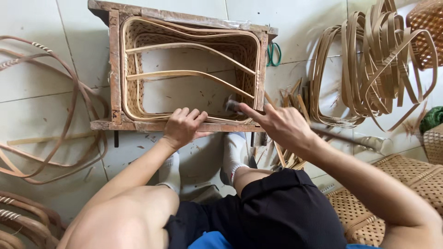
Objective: The person weaves a rectangular basket using thin wooden strips. They trim excess material with scissors, insert strips into the frame, and use a hammer to secure the structure.
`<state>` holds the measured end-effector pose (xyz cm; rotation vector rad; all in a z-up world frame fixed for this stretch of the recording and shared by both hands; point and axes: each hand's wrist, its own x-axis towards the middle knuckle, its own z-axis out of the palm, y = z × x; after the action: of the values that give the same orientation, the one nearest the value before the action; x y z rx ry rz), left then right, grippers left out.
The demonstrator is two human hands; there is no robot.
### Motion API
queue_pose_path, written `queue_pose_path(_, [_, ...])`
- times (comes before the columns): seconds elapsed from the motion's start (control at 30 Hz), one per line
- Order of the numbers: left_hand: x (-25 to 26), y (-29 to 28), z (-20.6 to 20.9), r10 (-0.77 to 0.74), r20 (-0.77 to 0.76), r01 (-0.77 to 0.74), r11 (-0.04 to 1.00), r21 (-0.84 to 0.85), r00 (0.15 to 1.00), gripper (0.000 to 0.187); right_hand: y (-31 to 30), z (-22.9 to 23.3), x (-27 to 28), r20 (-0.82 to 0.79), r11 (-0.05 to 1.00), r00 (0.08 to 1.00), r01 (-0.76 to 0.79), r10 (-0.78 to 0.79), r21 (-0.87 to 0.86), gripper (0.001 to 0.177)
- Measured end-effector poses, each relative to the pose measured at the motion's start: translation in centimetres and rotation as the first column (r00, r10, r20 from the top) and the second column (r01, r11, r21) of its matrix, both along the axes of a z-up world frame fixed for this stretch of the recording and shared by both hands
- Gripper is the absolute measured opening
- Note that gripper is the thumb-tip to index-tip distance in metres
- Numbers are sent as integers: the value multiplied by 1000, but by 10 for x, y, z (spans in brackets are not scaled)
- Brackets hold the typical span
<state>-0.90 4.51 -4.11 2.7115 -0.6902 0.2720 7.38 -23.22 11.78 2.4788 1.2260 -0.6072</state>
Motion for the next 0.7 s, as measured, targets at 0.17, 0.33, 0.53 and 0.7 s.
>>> queue_pose_path(0.17, [11, 3, 10, -42, -105, 31, 994, -106, 994, 67, -10, -8, 10, -116, 997, 991, 61, -66, -44, 85])
queue_pose_path(0.33, [123, 19, -1, 30, 230, -50, 995, 80, 973, 86, -35, -14, 39, -80, 863, 961, 272, -264, 425, 62])
queue_pose_path(0.53, [256, 29, -46, 60, 77, -74, 976, 206, 995, 91, -48, -94, 86, 128, 613, 828, 290, -546, 735, 65])
queue_pose_path(0.7, [265, 30, -66, 45, 185, -90, 964, 248, 982, 83, -52, -131, 89, 96, 600, 788, 377, -608, 706, 64])
